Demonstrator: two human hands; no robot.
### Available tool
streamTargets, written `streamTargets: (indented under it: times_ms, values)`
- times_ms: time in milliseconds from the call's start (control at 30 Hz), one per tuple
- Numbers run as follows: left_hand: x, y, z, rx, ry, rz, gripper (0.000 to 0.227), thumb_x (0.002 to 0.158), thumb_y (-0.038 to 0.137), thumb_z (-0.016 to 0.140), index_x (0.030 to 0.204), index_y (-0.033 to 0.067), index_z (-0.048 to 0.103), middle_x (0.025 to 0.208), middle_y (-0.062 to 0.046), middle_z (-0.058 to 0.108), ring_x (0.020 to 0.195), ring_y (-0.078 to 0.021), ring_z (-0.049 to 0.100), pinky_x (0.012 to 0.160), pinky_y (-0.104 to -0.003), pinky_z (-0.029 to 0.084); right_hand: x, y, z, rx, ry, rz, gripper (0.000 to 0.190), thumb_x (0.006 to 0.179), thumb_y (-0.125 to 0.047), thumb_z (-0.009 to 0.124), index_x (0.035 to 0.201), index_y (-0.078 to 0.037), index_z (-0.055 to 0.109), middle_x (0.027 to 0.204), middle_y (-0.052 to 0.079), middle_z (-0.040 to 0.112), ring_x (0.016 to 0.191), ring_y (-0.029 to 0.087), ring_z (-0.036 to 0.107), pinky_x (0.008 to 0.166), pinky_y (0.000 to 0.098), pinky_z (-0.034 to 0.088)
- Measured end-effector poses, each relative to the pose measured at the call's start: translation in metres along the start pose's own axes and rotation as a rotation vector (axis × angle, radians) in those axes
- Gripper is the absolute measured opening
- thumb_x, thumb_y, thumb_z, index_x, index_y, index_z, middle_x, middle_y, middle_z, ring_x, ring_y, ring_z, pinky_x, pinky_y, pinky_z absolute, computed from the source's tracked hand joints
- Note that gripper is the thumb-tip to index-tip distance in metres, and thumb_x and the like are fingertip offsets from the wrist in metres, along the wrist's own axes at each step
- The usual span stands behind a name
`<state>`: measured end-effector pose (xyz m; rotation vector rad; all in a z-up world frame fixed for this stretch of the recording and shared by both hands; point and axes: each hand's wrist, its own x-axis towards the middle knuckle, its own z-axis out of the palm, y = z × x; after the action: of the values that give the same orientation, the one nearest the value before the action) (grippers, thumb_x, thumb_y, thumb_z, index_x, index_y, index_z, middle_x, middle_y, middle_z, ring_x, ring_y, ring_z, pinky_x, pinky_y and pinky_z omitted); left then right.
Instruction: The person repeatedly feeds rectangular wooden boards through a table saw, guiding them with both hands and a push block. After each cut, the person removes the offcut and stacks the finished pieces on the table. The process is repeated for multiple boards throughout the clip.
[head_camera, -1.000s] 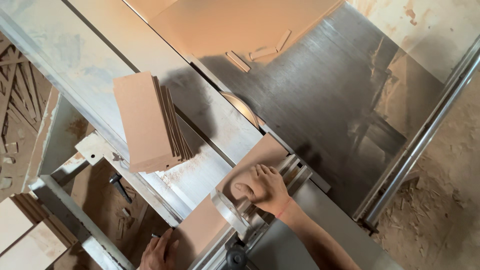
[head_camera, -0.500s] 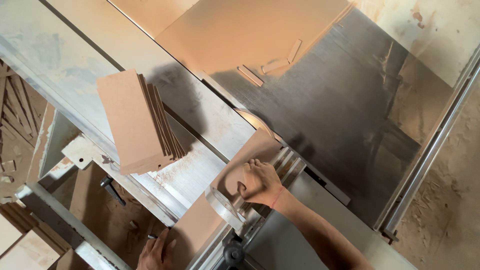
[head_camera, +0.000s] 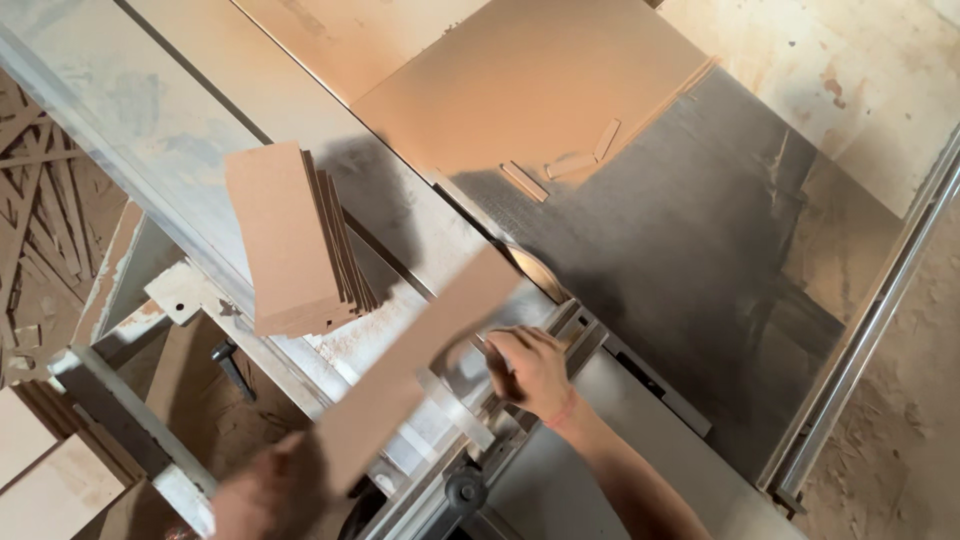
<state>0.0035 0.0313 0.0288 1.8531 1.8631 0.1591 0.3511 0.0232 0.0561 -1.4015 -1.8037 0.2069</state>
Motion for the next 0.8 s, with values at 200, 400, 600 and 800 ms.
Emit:
streamTargets:
  times_ms: [200,400,600,800]
  values:
    - [0.044,0.031,-0.109,0.047,0.263,0.277,0.04,0.102,0.047,0.063,0.119,0.0104,0.065,0.104,-0.015,0.069,0.1,-0.032,0.069,0.086,-0.045,0.059,0.055,-0.083,-0.059,-0.21,0.127,-0.308,0.028,0.094,-0.014,0.069,0.116,0.001,0.065,0.117,0.02,0.07,0.106,0.036,0.069,0.093,0.0416,0.057]
    - [0.08,0.101,-0.195,0.197,0.558,0.618,0.04,0.106,0.04,0.065,0.129,0.0078,0.06,0.113,-0.017,0.066,0.106,-0.0319,0.066,0.089,-0.045,0.058,0.051,-0.099,-0.099,-0.269,-0.149,-0.239,0.057,0.092,-0.034,0.073,0.133,0.0,0.055,0.095,0.016,0.072,0.086,0.031,0.072,0.084,0.0412,0.054]
    - [0.077,0.201,-0.205,0.371,0.919,1.087,0.042,0.109,0.033,0.066,0.139,0.0051,0.055,0.123,-0.018,0.062,0.113,-0.0318,0.063,0.092,-0.045,0.057,-0.064,-0.088,-0.142,0.241,-0.382,0.14,0.045,0.095,-0.02,0.075,0.132,0.0,0.058,0.076,0.01,0.072,0.064,0.019,0.073,0.067,0.029,0.052]
    - [-0.048,0.264,-0.087,-0.106,0.483,1.214,0.051,0.106,0.026,0.063,0.147,0.0,0.046,0.131,-0.025,0.058,0.117,-0.0372,0.06,0.095,-0.046,0.056,-0.126,-0.104,-0.165,0.811,0.098,0.478,0.047,0.098,-0.005,0.059,0.141,0.008,0.047,0.11,0.018,0.077,0.097,0.021,0.075,0.086,0.0303,0.058]
